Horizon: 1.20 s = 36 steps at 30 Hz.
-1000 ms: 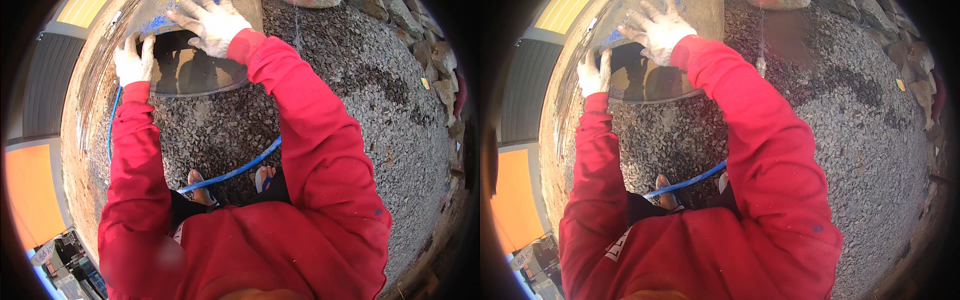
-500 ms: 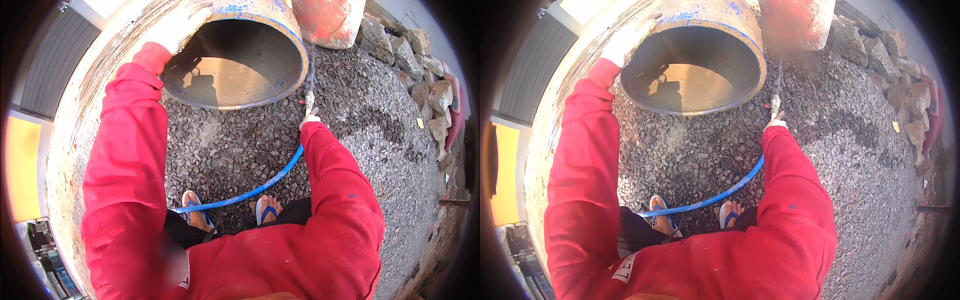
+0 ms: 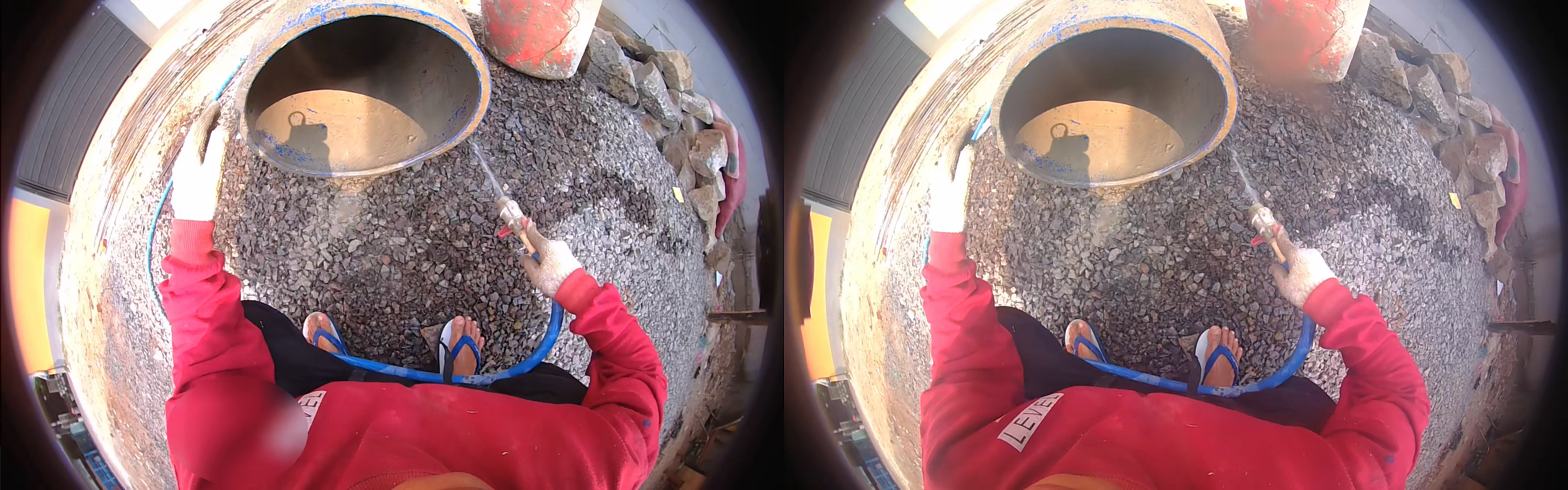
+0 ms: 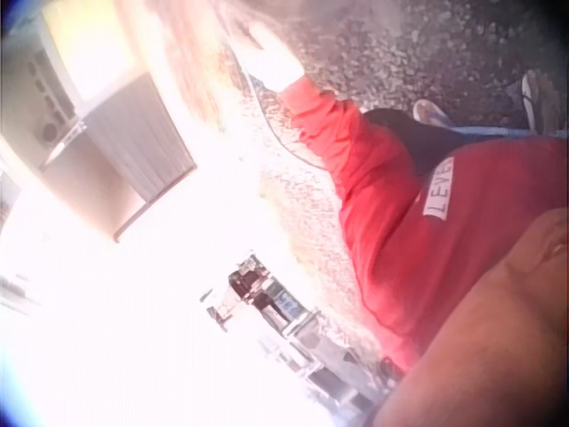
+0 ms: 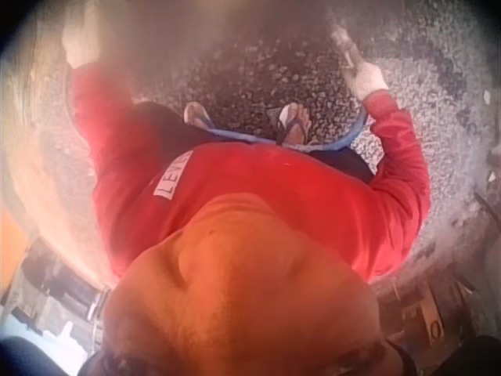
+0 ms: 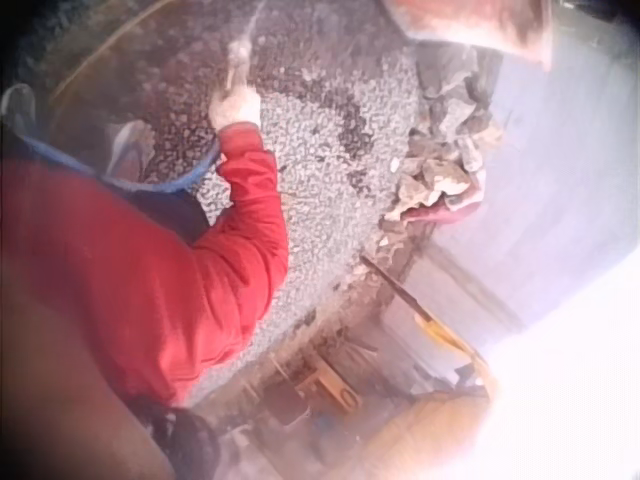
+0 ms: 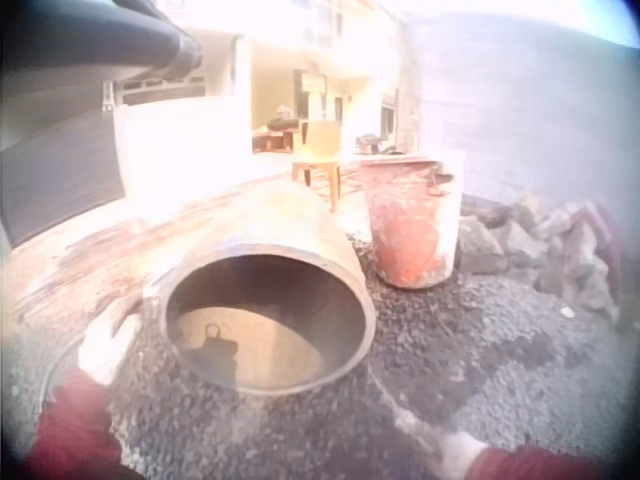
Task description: The person rinses a large blue bucket with a garden hose, repeatedly filling it with water and tilting it to drain. The person rotates the bucket to rinse different interior surfaces and the exterior rim.
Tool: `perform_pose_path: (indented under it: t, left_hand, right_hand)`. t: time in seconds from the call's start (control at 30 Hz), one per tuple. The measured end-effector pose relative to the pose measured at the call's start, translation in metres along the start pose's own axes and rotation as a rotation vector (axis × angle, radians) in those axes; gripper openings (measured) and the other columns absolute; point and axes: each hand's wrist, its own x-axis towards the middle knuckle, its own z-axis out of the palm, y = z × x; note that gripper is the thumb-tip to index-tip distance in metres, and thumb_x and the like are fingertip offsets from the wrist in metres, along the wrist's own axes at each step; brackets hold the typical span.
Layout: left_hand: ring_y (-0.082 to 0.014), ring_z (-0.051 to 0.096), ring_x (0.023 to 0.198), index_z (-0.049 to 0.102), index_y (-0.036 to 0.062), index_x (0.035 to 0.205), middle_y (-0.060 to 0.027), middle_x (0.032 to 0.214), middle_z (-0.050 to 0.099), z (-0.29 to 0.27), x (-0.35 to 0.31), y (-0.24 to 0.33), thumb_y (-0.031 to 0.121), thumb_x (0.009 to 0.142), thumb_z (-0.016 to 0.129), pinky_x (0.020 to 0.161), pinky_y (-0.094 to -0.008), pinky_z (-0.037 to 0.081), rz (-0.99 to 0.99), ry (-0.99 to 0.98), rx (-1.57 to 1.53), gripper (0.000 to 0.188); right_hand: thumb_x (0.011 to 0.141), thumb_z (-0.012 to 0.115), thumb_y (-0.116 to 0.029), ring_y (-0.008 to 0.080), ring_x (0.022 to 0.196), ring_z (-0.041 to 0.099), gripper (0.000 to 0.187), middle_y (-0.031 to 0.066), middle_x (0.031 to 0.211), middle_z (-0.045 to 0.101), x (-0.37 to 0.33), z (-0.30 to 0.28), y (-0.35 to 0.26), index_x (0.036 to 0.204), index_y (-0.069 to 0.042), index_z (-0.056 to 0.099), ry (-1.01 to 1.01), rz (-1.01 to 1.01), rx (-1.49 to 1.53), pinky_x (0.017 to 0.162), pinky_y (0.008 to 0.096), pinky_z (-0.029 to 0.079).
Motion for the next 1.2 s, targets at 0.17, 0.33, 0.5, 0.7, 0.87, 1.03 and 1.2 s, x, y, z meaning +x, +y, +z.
perform_pose_path:
  t: [0.17, 0.33, 0.5, 0.7, 0.87, 1.03, 1.2]
  left_hand:
    - [-0.0260, 0.032, 0.143, 0.040, 0.0070, 0.148, -0.0149, 0.155, 0.036, 0.022, -0.009, -0.051, 0.052, 0.099, 0.045, 0.117, -0.0434, 0.019, -0.657, 0.066, -0.793, 0.067]
    - [-0.0240, 0.029, 0.144, 0.036, 0.0023, 0.149, -0.0128, 0.157, 0.031, 0.052, 0.044, -0.089, 0.049, 0.101, 0.046, 0.118, -0.0386, 0.019, -0.482, 0.047, -0.844, 0.067]
    - [-0.0229, 0.032, 0.142, 0.035, 0.0016, 0.149, -0.0092, 0.154, 0.037, 0.058, 0.040, -0.092, 0.045, 0.102, 0.049, 0.118, -0.0364, 0.021, -0.434, 0.084, -1.055, 0.066]
    - [-0.0232, 0.018, 0.148, 0.024, 0.0028, 0.153, -0.0105, 0.160, 0.023, 0.039, 0.037, -0.057, 0.059, 0.099, 0.037, 0.120, -0.0472, 0.012, -0.471, -0.009, -1.103, 0.079]
    - [-0.0259, 0.013, 0.150, 0.019, 0.0060, 0.156, -0.0094, 0.163, 0.017, 0.051, 0.036, -0.087, 0.048, 0.103, 0.032, 0.118, -0.0481, 0.015, -0.326, -0.125, -0.998, 0.069]
    - [-0.0258, 0.016, 0.149, 0.021, 0.0065, 0.155, -0.0108, 0.161, 0.020, 0.067, 0.044, -0.120, 0.040, 0.104, 0.032, 0.118, -0.0505, 0.015, 0.289, -0.192, -0.331, 0.063]
    - [-0.0271, 0.015, 0.149, 0.022, 0.0007, 0.153, -0.0138, 0.161, 0.019, 0.069, 0.046, -0.085, 0.071, 0.092, 0.038, 0.122, -0.0434, 0.010, 0.028, -0.238, -0.801, 0.095]
  right_hand:
    - [0.082, 0.058, -0.013, 0.0448, 0.074, 0.064, 0.063, 0.0271, 0.077, 0.064, 0.009, -0.011, -0.089, 0.141, -0.005, 0.041, 0.089, -0.428, -0.014, 0.066, 0.0500, 0.051]
    - [0.081, 0.059, -0.016, 0.0413, 0.074, 0.066, 0.043, 0.0214, 0.075, 0.066, 0.062, -0.006, -0.171, 0.122, -0.004, 0.056, -0.018, -0.479, -0.175, 0.071, 0.0493, 0.052]
    - [0.083, 0.058, -0.021, 0.0395, 0.083, 0.067, 0.027, 0.0211, 0.086, 0.069, 0.105, -0.011, -0.236, 0.099, -0.002, 0.068, 0.200, -0.570, -0.131, 0.077, 0.0474, 0.053]
    - [0.082, 0.058, -0.021, 0.0385, 0.087, 0.067, 0.027, 0.0204, 0.091, 0.070, 0.128, 0.028, -0.259, 0.098, -0.002, 0.069, 0.278, -0.509, 0.095, 0.081, 0.0461, 0.053]
    - [0.083, 0.056, -0.016, 0.0370, 0.092, 0.069, 0.030, 0.0196, 0.097, 0.071, 0.137, 0.078, -0.205, 0.108, -0.003, 0.069, -0.092, -0.453, -0.143, 0.084, 0.0450, 0.054]
    - [0.082, 0.058, -0.014, 0.0365, 0.090, 0.069, 0.029, 0.0200, 0.096, 0.071, 0.141, 0.086, -0.141, 0.107, -0.005, 0.070, -0.071, -0.233, -0.126, 0.080, 0.0460, 0.055]
    - [0.080, 0.059, -0.016, 0.0389, 0.080, 0.067, 0.038, 0.0200, 0.082, 0.068, 0.124, 0.074, -0.153, 0.117, -0.010, 0.065, 0.073, -0.627, 0.064, 0.074, 0.0487, 0.053]
